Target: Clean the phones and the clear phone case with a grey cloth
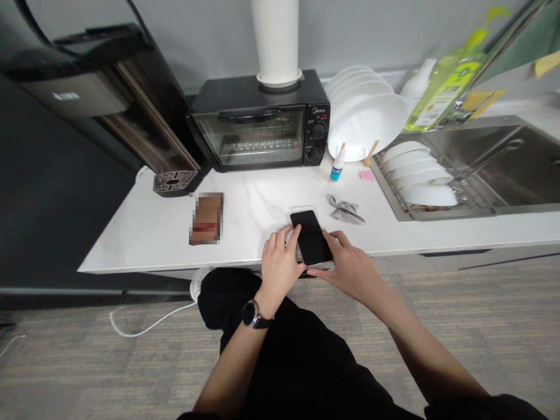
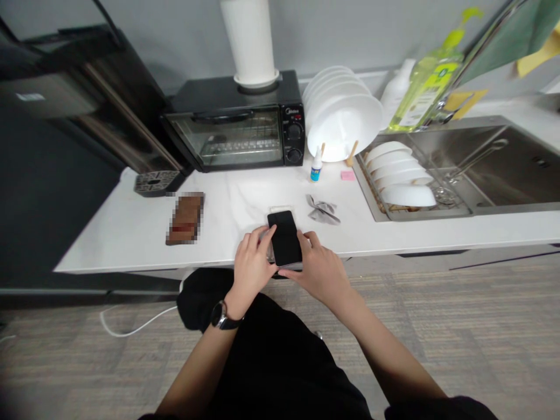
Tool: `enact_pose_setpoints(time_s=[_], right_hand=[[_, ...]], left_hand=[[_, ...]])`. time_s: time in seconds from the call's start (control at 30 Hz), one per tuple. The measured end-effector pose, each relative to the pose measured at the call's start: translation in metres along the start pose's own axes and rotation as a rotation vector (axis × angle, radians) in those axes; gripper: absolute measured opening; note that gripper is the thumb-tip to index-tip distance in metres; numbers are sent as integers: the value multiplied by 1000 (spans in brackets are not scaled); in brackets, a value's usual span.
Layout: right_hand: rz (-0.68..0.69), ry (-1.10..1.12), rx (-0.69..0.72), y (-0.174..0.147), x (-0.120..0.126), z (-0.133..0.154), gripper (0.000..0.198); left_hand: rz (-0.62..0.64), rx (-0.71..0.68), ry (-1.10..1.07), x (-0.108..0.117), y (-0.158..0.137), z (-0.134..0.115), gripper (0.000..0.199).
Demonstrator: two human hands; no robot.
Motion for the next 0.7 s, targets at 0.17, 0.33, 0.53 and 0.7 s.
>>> enact_pose_setpoints(time_s=[0.17,0.33,0.53,0.7], right_hand=[[-10,158,95,11,10,-13,72],[-10,270,229,24,11,-17,96],[-18,338,327,32,-6,-15,109],[-104,394,294,37,-11,-19,93]], left_hand=[[76,-29,38,3,7,6,85],[138,-100,88,3,11,8,87],[164,-139,29,9,20,15,95],[199,-119,3,14,27,17,87]])
Point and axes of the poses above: each hand's wrist, its own y-axis towards the middle knuckle, its own x-axis out of the back of the hand, z = x × y, the point moved 8 cm from there along y, towards the middle knuckle, and after that the axes turned 9 degrees about -x, right-handed, at the moved point
